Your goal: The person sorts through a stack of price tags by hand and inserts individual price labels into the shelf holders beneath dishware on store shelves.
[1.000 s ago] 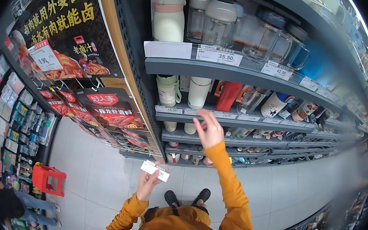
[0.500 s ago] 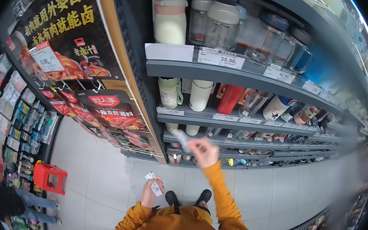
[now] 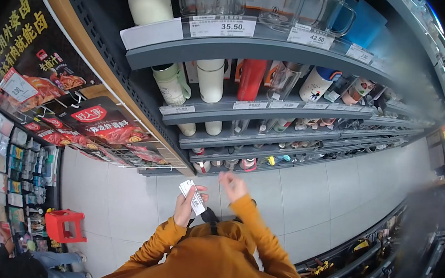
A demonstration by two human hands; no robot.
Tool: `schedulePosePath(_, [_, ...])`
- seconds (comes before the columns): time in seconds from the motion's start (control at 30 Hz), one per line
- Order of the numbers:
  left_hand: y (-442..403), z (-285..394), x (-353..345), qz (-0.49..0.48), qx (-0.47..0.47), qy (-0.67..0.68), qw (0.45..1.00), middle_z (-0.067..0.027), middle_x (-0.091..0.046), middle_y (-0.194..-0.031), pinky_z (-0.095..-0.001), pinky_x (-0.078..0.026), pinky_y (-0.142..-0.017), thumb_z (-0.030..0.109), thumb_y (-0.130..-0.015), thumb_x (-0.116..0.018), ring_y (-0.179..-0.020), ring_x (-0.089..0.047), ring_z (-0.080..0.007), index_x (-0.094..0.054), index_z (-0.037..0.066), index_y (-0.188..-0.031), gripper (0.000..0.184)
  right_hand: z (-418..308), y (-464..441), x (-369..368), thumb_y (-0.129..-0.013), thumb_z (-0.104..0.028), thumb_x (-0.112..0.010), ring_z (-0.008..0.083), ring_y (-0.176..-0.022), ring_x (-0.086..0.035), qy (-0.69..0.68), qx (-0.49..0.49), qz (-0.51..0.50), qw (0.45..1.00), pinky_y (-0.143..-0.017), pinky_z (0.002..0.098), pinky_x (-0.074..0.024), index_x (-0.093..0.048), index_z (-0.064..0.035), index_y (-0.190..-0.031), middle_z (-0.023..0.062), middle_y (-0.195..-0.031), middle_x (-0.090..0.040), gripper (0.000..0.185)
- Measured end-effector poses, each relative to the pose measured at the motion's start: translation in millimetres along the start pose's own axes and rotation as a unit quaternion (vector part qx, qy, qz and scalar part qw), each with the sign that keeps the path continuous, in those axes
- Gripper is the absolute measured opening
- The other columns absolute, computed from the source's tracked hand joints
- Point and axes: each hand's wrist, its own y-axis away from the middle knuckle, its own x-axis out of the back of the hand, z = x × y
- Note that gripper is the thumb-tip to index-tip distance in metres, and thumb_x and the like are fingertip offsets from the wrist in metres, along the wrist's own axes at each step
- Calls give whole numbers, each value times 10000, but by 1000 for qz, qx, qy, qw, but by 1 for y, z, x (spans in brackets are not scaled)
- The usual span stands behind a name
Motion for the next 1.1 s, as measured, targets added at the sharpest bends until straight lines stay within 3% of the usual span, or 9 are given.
schedulePosePath(0.03, [1,1,-1,11,-14,9,1000,-88,-641,-946,-243,-495,-673,323,-1016,-369,-787,-621,-132,-576,-4,-1112,398,22,-25,9,-911,-173,-566,148,-719,-614,24,35,46,998,-646,309,-472,-628,-2,-806,131,-712,-629,210])
schedulePosePath(0.07, [3,1,-2,20,-29,18,999,-90,-640,-953,-245,-495,-675,317,-1015,-376,-793,-622,-135,-575,-7,-1113,393,36,-51,20,-888,-198,-601,192,-741,-631,100,-61,69,991,-638,335,-480,-624,-31,-860,124,-795,-628,171])
schedulePosePath(0.2, [12,-2,-1,19,-23,20,999,-81,-623,-959,-243,-481,-655,265,-1006,-413,-742,-584,-117,-540,-20,-1166,351,89,-132,45,-836,-208,-635,330,-842,-640,335,70,95,935,-685,448,-513,-567,-145,-1081,54,-1101,-554,262])
schedulePosePath(0.43, [28,-17,11,44,23,112,992,-73,-583,-826,-233,-434,-529,324,-1004,-387,-593,-536,-123,-422,33,-1312,425,126,-175,48,-855,-280,-605,317,-845,-634,455,60,-16,888,-681,450,-516,-620,-173,-977,20,-1002,-597,163])
schedulePosePath(0.57, [32,-20,1,117,-36,82,989,-90,-569,-869,-246,-442,-500,325,-1010,-368,-569,-531,-126,-389,112,-1329,384,98,-167,57,-835,-287,-627,294,-789,-630,395,170,29,902,-622,424,-516,-640,-163,-869,24,-900,-612,130])
schedulePosePath(0.7, [-8,-50,7,133,-66,28,988,-79,-520,-849,-247,-443,-451,369,-1005,-374,-542,-520,-117,-407,89,-1237,365,69,-98,39,-855,-180,-671,129,-635,-614,43,23,-33,998,-592,283,-492,-651,-80,-824,7,-720,-658,107])
schedulePosePath(0.8, [-35,-61,-20,151,-62,23,986,-74,-514,-837,-244,-433,-428,392,-996,-389,-507,-504,-115,-405,90,-1245,391,45,-26,39,-846,-182,-711,18,-647,-538,-138,-106,-120,977,-582,191,-435,-656,-46,-817,-37,-742,-646,150])
schedulePosePath(0.97, [-49,-93,-63,85,-76,-70,991,-89,-597,-1082,-256,-401,-886,327,-979,-482,-1000,-511,-122,-532,-12,-1188,401,36,22,69,-844,-161,-709,27,-658,-558,-129,-119,-161,971,-604,201,-457,-648,-37,-821,-11,-741,-649,140])
schedulePosePath(1.1, [-55,-103,-102,50,-36,-59,996,-57,-596,-1104,-238,-437,-826,271,-986,-483,-960,-537,-102,-532,-11,-1221,371,53,13,115,-837,-145,-714,32,-661,-564,-161,-103,-232,954,-621,208,-472,-646,-29,-830,-6,-737,-647,134])
